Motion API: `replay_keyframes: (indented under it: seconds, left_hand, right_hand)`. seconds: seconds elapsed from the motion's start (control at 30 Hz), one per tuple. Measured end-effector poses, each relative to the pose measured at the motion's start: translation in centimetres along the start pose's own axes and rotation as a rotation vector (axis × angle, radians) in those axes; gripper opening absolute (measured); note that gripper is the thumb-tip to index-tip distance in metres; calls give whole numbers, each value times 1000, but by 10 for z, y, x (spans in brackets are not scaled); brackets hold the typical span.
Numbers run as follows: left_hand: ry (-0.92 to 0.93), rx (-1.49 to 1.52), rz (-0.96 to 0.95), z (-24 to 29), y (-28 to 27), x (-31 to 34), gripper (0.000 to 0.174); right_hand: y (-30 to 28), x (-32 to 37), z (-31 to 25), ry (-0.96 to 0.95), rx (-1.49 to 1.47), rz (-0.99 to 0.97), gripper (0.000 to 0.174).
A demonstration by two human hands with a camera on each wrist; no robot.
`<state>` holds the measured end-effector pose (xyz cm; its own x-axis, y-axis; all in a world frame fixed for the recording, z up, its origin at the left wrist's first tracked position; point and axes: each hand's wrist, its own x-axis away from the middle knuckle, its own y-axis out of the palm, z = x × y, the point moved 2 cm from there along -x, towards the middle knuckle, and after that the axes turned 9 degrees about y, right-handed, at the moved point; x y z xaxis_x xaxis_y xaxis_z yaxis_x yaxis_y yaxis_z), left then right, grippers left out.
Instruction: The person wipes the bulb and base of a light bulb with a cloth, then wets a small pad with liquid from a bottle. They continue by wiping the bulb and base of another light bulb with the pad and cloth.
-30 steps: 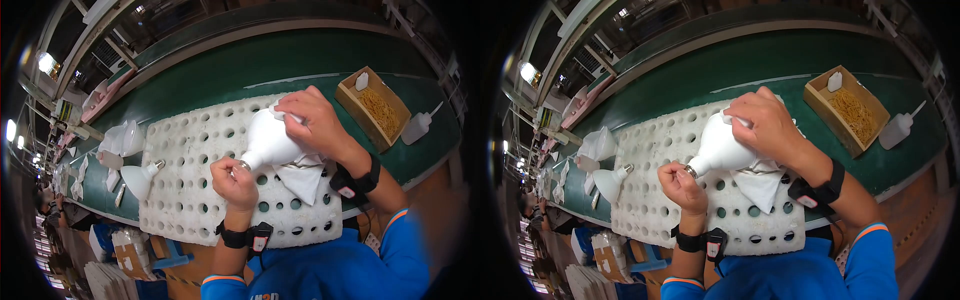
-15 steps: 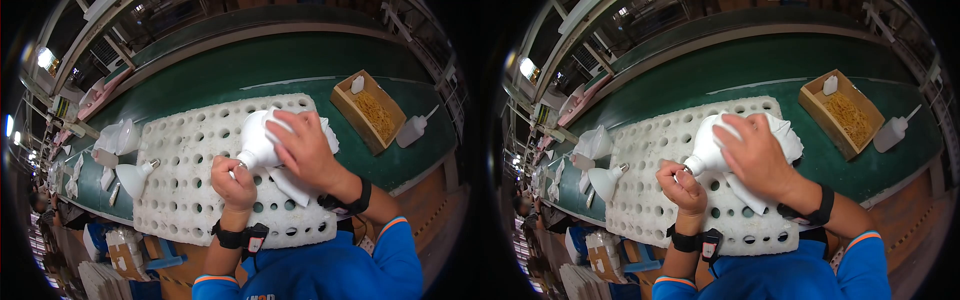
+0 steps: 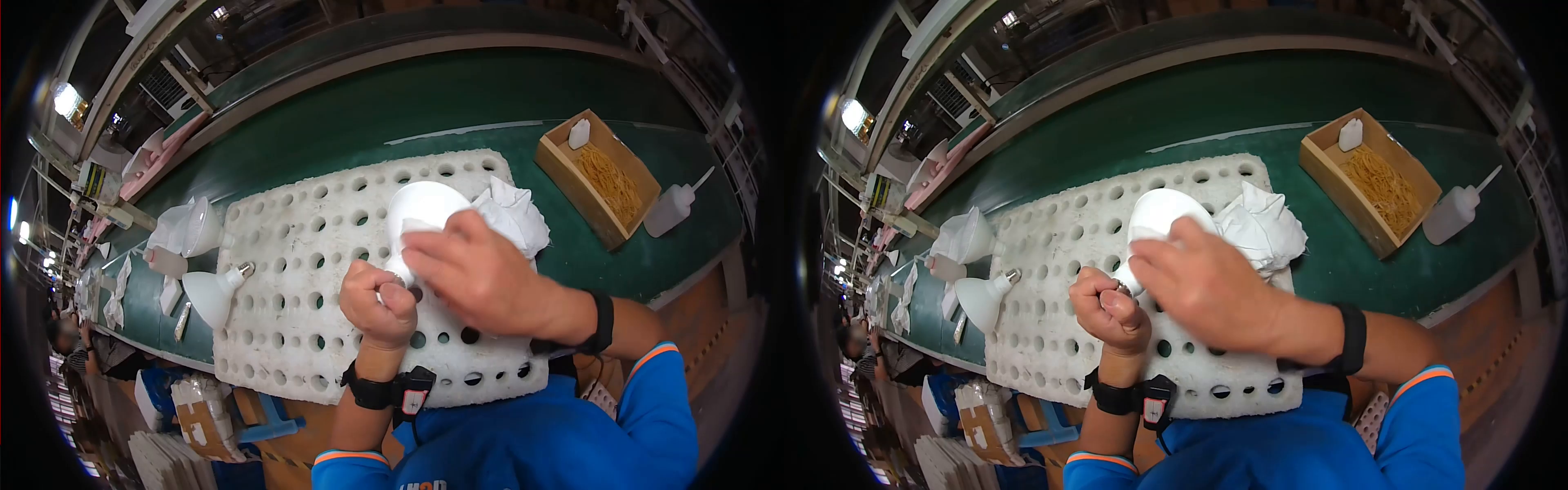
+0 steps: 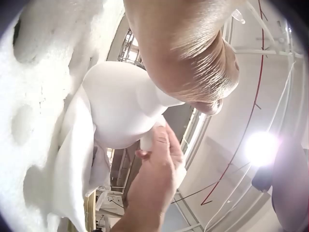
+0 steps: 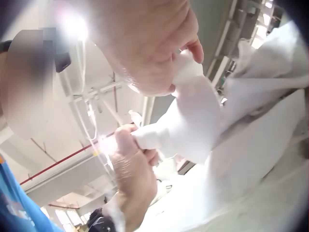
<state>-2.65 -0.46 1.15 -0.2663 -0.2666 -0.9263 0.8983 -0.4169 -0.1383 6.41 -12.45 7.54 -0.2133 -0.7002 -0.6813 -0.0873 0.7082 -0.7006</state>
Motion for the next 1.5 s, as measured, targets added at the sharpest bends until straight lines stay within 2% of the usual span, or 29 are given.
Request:
replay_keyframes:
  seconds: [0.03, 0.07, 0.1, 0.17, 0.23, 0.3, 0.33, 0.43, 0.53, 0.63, 0.73, 0.93, 1.03, 1.17, 1.2, 1.3, 1.33, 1.43, 1.5]
  left_hand:
    - [10, -5, 3, 0, 0, 0, 12]
    - [22, -11, 6, -1, -1, -2, 9]
    - [36, -18, 12, -1, -2, -4, 8]
    - [11, -10, -10, -1, -2, -3, 10]
    - [-28, -33, -5, -4, -3, -2, 15]
    - [-156, -67, 61, 0, -3, -7, 18]
    - [-224, -83, 90, 1, -3, -7, 19]
    - [-523, 90, 117, -7, -7, -5, 23]
    - [-520, 166, 169, -5, -4, 0, 25]
    - [-351, 183, 257, 0, 5, 1, 21]
    - [-213, 35, 96, -3, 3, -2, 19]
    - [-345, -135, -33, 2, -2, -7, 18]
    - [-384, -139, 38, 0, -3, -7, 17]
    - [-294, -125, 14, -1, -2, -6, 14]
    - [-280, -138, 22, -3, -3, -6, 13]
    - [-226, -155, -3, -3, -2, -6, 11]
    - [-208, -160, -12, -3, -1, -6, 11]
    - [-171, -189, -18, -4, -2, -4, 9]
    - [-183, -158, -28, -5, -2, -3, 8]
  right_hand:
    - [3, 2, -9, -37, 18, 21, 30]
    - [7, -1, 3, -5, -106, -3, 26]
    - [6, -6, 17, 53, -59, 6, 24]
    - [-2, -14, 42, 162, 36, 21, 21]
    - [-7, -12, 53, 266, -24, 16, 20]
    - [-12, -3, 48, 304, -106, -3, 22]
    - [-14, 1, 45, 257, -35, 11, 28]
    - [-22, 7, 35, 255, 15, -15, 32]
    - [-26, 9, 32, 273, 10, -34, 36]
    - [-28, 4, 38, 275, -26, 12, 37]
    - [-25, 0, 42, 274, -40, 15, 38]
    - [3, -1, 33, 213, -61, -62, 39]
    - [5, -7, 29, 169, -88, -55, 39]
    - [19, -10, -5, 1, -253, -60, 37]
    - [26, -12, -2, -36, -220, 21, 33]
    - [23, -28, 40, -10, -5, 23, 30]
    - [18, -35, 48, 74, 65, 98, 28]
    - [16, -33, 51, 112, 98, 95, 30]
    - [21, -20, 28, 18, -23, 36, 34]
